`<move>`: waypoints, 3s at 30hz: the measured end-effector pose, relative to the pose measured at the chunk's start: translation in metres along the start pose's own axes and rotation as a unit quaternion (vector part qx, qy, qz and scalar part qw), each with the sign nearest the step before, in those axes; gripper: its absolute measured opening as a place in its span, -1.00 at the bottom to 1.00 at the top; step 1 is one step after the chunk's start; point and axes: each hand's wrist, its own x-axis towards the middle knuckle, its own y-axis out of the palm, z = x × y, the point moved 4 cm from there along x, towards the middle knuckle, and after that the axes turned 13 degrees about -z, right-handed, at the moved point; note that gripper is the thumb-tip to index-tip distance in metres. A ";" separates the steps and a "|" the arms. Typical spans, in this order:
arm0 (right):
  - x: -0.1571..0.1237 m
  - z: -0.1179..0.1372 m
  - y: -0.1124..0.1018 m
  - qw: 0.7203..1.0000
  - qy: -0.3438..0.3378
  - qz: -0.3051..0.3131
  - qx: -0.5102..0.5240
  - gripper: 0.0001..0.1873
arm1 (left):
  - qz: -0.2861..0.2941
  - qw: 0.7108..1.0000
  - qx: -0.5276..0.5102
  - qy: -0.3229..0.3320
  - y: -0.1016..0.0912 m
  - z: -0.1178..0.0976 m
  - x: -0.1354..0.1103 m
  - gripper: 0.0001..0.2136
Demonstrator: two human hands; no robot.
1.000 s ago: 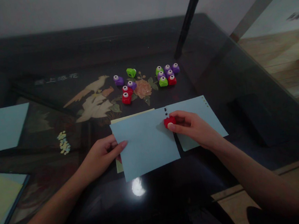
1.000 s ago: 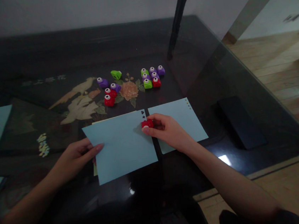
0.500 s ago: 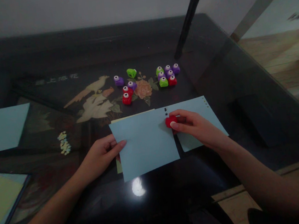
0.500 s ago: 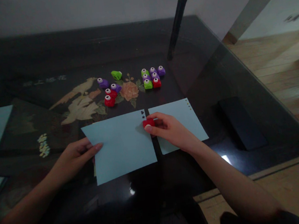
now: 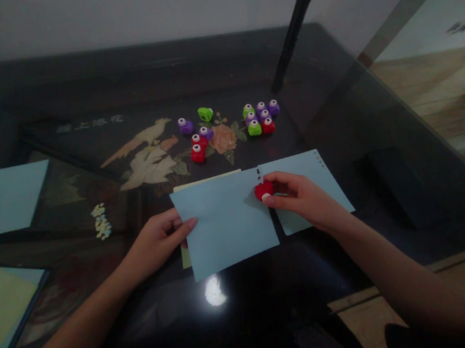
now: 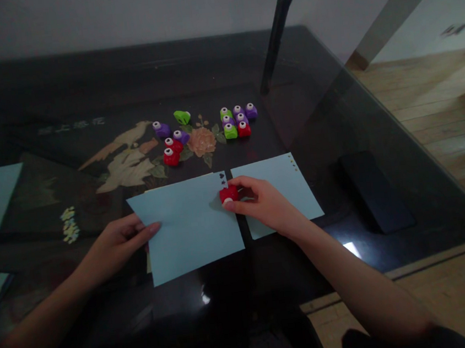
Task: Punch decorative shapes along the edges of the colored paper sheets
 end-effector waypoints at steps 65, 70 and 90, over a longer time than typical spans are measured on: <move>0.134 0.001 -0.085 0.932 -0.127 -0.275 -0.198 -0.83 | 0.005 0.997 -0.073 0.027 0.003 0.000 0.005 -0.65; 0.152 -0.003 -0.081 0.906 -0.128 -0.315 -0.250 -0.84 | 0.009 0.996 -0.082 0.025 0.003 0.006 0.008 -0.66; 0.122 0.020 -0.069 0.913 -0.185 -0.315 -0.181 -0.76 | 0.004 0.996 -0.077 0.034 0.003 0.012 0.011 -0.64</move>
